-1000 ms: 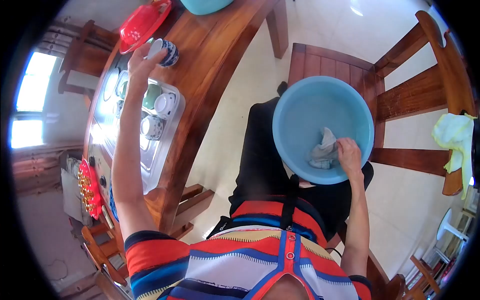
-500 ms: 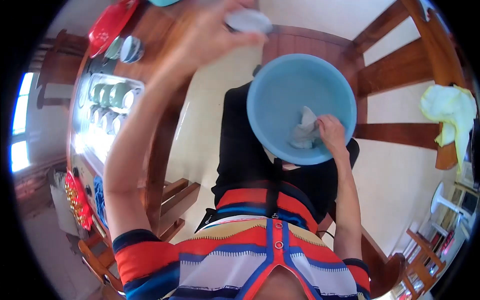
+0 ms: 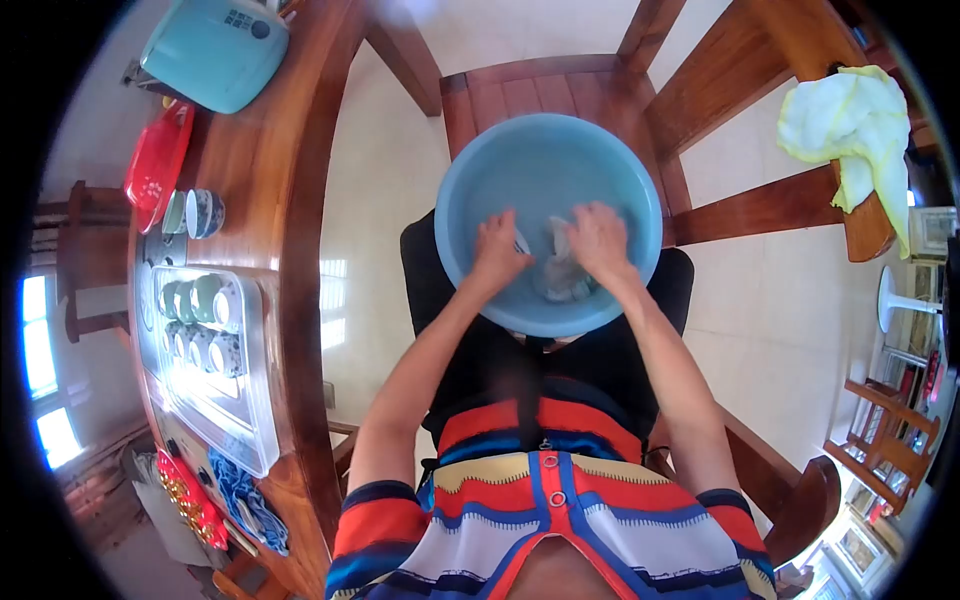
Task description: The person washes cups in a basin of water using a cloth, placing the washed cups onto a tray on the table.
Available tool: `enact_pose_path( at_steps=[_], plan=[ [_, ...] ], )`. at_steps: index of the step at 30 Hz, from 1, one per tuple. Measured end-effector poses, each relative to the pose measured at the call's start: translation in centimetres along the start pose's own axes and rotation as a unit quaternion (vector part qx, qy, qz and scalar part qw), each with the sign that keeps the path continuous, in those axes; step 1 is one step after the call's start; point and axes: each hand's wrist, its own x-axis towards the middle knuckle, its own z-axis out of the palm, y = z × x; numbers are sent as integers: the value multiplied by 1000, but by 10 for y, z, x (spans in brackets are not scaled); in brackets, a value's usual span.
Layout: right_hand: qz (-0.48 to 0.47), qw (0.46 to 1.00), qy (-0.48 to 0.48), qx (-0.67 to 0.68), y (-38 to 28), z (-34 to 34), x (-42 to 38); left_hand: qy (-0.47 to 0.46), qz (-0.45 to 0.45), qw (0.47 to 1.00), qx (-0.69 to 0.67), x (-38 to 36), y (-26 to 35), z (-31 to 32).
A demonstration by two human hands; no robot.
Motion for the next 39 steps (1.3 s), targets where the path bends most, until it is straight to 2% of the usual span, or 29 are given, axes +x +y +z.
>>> enact_pose_path(
  at_steps=[2,5,6,10,12,13,15,16,18,20,22,25,27,28,30,31,33,35,36,37,39],
  plan=[
    [61,995,-3,-78,-9,25,3,31,17,999,31,1,-1,6],
    [24,992,-40,-115,-10,62,1,3,-5,1000,-2,4,-9,15],
    [15,988,-87,-127,-22,52,1,-2,16,1000,-6,5,-12,18],
    [16,993,-112,-41,-5,68,10,-45,47,998,-18,8,-13,15],
    [84,996,-19,23,2,63,13,-36,36,999,-19,6,-7,10],
    [85,996,-19,23,-2,54,14,-26,25,999,-18,6,-6,11],
    [-29,988,151,-31,-10,39,14,-21,17,999,-47,10,-12,16],
    [-28,988,151,-31,-7,45,14,-14,8,997,-76,11,-16,20],
    [-21,994,-4,103,-4,56,14,8,10,995,-98,12,-20,24],
    [1,988,2,155,-4,57,15,30,12,992,-118,14,-20,22],
    [25,978,7,207,-9,51,17,-35,-62,994,-83,13,-11,10],
    [79,956,-46,278,-7,44,18,-70,-36,990,-117,31,-40,26],
    [-5,951,-87,298,-4,45,14,-48,-53,992,-106,27,-33,21],
    [-4,951,-86,298,-2,49,12,-23,-70,993,-94,24,-28,18],
    [-176,965,-92,173,-4,54,8,8,-67,994,-83,20,-22,18],
    [-176,964,-91,174,-6,54,5,40,-66,994,-72,20,-21,17],
    [-104,973,-103,176,-7,54,-1,25,-52,993,-105,27,-29,15],
    [-72,973,-116,187,-7,55,1,9,-39,989,-141,29,-33,16],
    [-41,971,-128,199,-6,56,3,-24,-140,953,-268,27,-17,1],
    [-42,971,-128,199,-6,54,7,-55,-237,889,-387,26,-8,-7],
    [40,933,-176,312,-6,50,13,-52,-223,894,-386,28,-11,1]
  ],
)
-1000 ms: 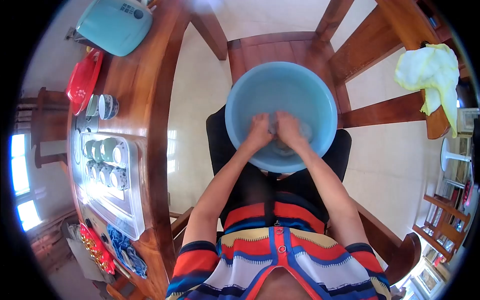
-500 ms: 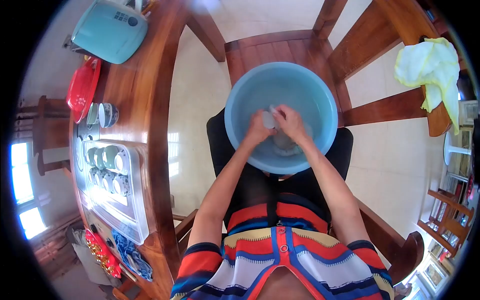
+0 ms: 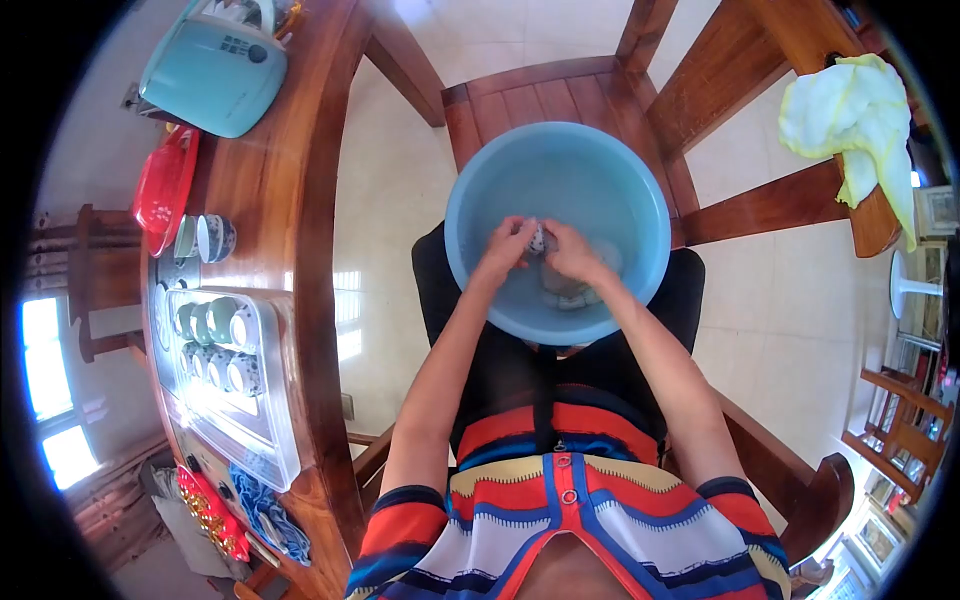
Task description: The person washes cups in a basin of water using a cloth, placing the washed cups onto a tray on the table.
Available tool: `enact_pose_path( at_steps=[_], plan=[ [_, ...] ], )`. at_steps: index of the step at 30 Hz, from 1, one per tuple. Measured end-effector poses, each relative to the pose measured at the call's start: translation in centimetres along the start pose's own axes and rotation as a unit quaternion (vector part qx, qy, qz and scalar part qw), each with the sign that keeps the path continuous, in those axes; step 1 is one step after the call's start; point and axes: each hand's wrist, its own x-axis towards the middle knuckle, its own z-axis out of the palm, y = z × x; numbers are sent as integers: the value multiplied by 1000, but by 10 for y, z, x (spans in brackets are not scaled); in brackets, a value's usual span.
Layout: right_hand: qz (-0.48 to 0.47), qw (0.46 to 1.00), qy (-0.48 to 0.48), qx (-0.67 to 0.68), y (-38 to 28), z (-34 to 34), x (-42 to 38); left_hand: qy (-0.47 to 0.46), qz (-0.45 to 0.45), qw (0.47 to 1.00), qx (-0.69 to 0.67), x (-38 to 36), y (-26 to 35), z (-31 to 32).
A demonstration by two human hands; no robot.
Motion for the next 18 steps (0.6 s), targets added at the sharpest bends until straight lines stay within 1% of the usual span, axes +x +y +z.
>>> enact_pose_path(
  at_steps=[1,3,4,6,7,8,9,10,11,12,13,14,15,16,17,18],
  plan=[
    [-1,1000,0,-1,0,-1,1,-2,14,1000,2,4,-4,2],
    [9,981,-43,190,1,-4,3,-2,3,1000,10,9,-10,4],
    [9,981,-43,188,2,-4,3,-2,-11,1000,18,11,-12,5],
    [20,943,-79,324,1,-4,2,-5,-19,1000,-7,14,-13,5],
    [20,943,-80,322,-1,-3,0,-8,-27,999,-29,14,-12,5],
    [16,953,-81,293,-4,-2,-2,-8,-27,999,-31,13,-12,5],
    [10,961,-83,262,-6,0,-3,-12,-68,996,-49,9,-5,3],
    [10,962,-83,261,-6,2,-5,-17,-109,992,-65,6,1,2],
    [-86,993,-62,61,-6,4,-8,-17,-108,992,-66,6,0,-1],
    [-176,973,-37,-142,-6,7,-10,-38,-121,989,-76,7,-2,-4],
    [-175,974,-35,-142,-5,9,-14,-59,-134,986,-85,8,-4,-4],
    [-170,970,-12,-173,-5,11,-16,-61,-133,986,-84,10,-5,-3],
    [-166,965,9,-204,-8,11,-17,-52,-146,985,-75,10,-5,-1],
    [-166,965,9,-204,-10,11,-17,-43,-158,984,-66,9,-4,0],
    [-101,989,19,-102,-13,10,-16,-43,-158,984,-65,7,-5,3],
    [-35,999,28,2,-16,8,-15,-45,-87,994,-38,3,-5,6]
  ],
)
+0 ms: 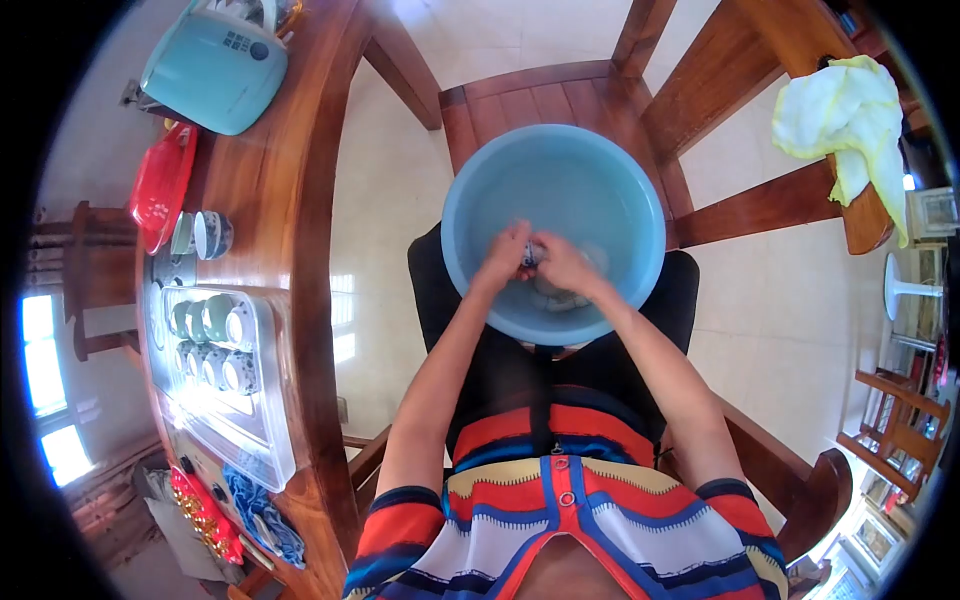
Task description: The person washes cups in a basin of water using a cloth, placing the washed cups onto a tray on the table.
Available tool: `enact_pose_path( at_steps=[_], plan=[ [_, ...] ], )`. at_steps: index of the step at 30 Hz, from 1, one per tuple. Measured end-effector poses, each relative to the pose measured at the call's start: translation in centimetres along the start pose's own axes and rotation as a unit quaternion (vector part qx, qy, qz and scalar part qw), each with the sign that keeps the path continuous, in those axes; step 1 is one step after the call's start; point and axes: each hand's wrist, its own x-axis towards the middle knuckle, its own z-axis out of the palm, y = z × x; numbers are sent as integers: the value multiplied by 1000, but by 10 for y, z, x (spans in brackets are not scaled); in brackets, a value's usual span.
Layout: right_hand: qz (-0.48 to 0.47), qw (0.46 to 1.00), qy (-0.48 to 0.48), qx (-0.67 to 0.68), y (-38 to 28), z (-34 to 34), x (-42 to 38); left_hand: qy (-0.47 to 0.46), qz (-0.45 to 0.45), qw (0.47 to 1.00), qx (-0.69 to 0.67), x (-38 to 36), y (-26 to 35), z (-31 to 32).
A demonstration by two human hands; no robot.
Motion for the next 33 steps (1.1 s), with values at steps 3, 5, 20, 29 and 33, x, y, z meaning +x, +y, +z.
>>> enact_pose_path(
  at_steps=[3,5,20,29,33],
  plan=[
    [132,968,-46,206,-1,-22,9,-31,83,996,32,-14,5,1],
    [139,940,-49,309,23,-19,14,-63,98,993,30,-16,8,0],
    [-113,978,-51,-165,10,-4,2,42,96,993,-61,7,-6,-5],
    [117,988,60,-76,10,4,17,133,183,961,161,30,-24,-9],
    [175,900,3,400,7,-2,12,50,58,997,3,10,-10,-4]
  ],
)
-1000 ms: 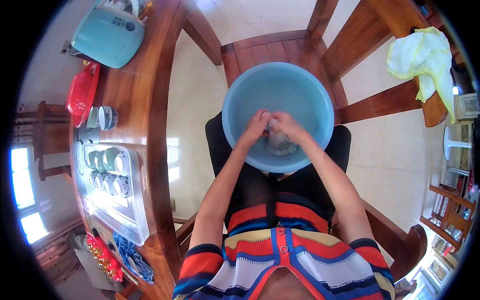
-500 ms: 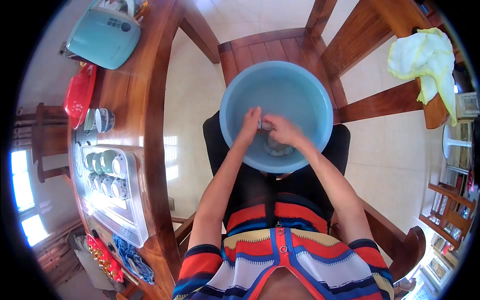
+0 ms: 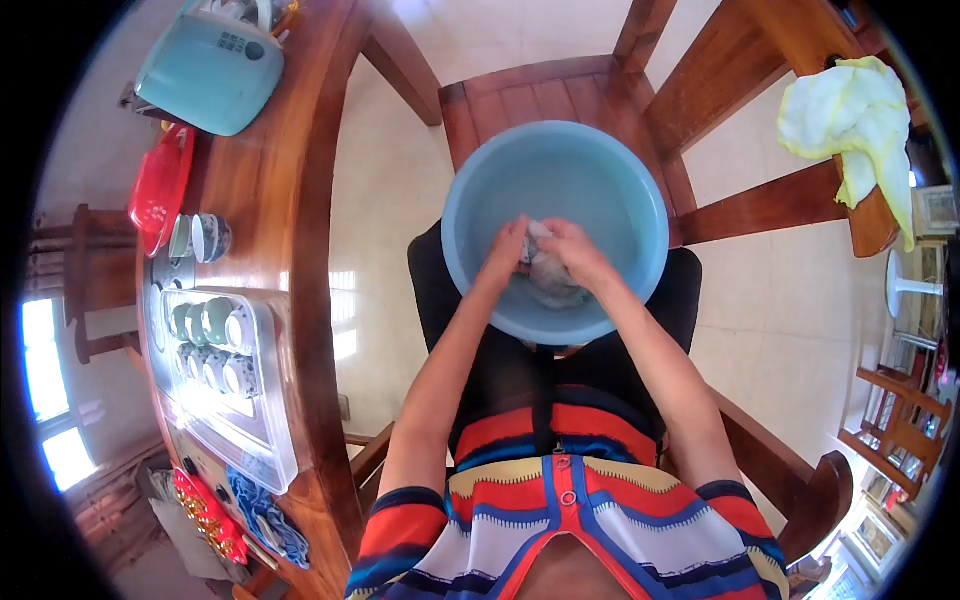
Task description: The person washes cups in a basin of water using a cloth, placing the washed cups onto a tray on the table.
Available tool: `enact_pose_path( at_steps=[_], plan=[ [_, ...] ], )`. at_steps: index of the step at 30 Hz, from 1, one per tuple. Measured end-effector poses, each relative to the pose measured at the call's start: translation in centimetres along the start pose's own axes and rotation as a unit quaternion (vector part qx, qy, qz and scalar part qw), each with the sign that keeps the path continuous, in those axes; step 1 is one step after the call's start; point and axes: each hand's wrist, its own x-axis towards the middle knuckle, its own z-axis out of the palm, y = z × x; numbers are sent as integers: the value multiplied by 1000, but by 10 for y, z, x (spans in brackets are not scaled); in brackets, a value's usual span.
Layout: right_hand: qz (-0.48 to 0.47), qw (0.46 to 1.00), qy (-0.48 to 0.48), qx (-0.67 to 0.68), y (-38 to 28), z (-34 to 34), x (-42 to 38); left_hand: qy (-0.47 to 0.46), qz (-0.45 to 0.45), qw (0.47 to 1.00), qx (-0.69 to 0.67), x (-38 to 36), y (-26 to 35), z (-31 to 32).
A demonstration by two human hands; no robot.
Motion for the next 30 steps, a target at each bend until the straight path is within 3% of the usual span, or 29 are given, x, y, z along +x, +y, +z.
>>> enact_pose_path(
  at_steps=[1,2,3,4,6,7,8,9,10,11,12,13,15,17,19,21,22,24,25,27,28,30],
  plan=[
    [2,1000,3,0,1,0,-6,5,-45,997,-62,-4,3,3],
    [-68,981,-2,-184,-1,-1,-9,3,-44,997,-63,-5,6,3],
    [-135,923,-7,-361,-4,1,-14,-24,-62,996,-58,-5,8,0],
    [-135,923,-6,-361,-8,4,-17,-50,-79,994,-53,-6,9,-2],
    [-84,836,-67,-538,-14,10,-20,-29,-66,997,-6,-9,12,4],
    [-85,836,-66,-537,-12,9,-19,-9,-54,998,40,-11,13,6],
    [-110,875,-53,-468,-8,8,-16,-9,-54,998,41,-9,10,4],
    [-136,908,-39,-395,-4,6,-13,-35,4,999,27,-9,7,1],
    [-137,908,-38,-394,-3,2,-10,-61,61,996,13,-8,5,-1],
    [-62,974,-31,-214,-2,-4,-8,-60,62,996,14,-6,3,-2],
    [17,999,-24,-25,-2,-8,-6,-91,68,994,-8,-14,11,0],
    [18,999,-25,-25,-1,-11,-5,-122,72,990,-29,-20,16,1],
    [50,986,-64,149,-5,-14,-6,-129,100,986,-28,-19,16,0],
    [32,990,-66,117,-10,-11,-12,-137,130,982,-29,-16,15,1],
    [15,994,-70,88,-13,-10,-13,-132,100,984,-61,-12,14,0],
    [-32,988,-81,-130,-14,-8,-14,-107,80,986,-98,-10,9,2],
    [-30,988,-80,-130,-14,-7,-16,-81,61,986,-134,-10,6,4],
    [-86,945,-65,-310,-15,-5,-18,-66,70,987,-129,-7,3,4],
    [-87,944,-65,-311,-9,-9,-14,-49,80,988,-123,-5,2,3],
    [-237,806,-58,-540,-2,-13,-8,-17,102,991,-82,-3,1,2],
    [-238,806,-58,-539,-2,-11,-11,15,124,991,-41,-3,1,2],
    [-230,720,60,-653,-5,-6,-21,27,101,994,-39,-8,6,4]
  ],
)
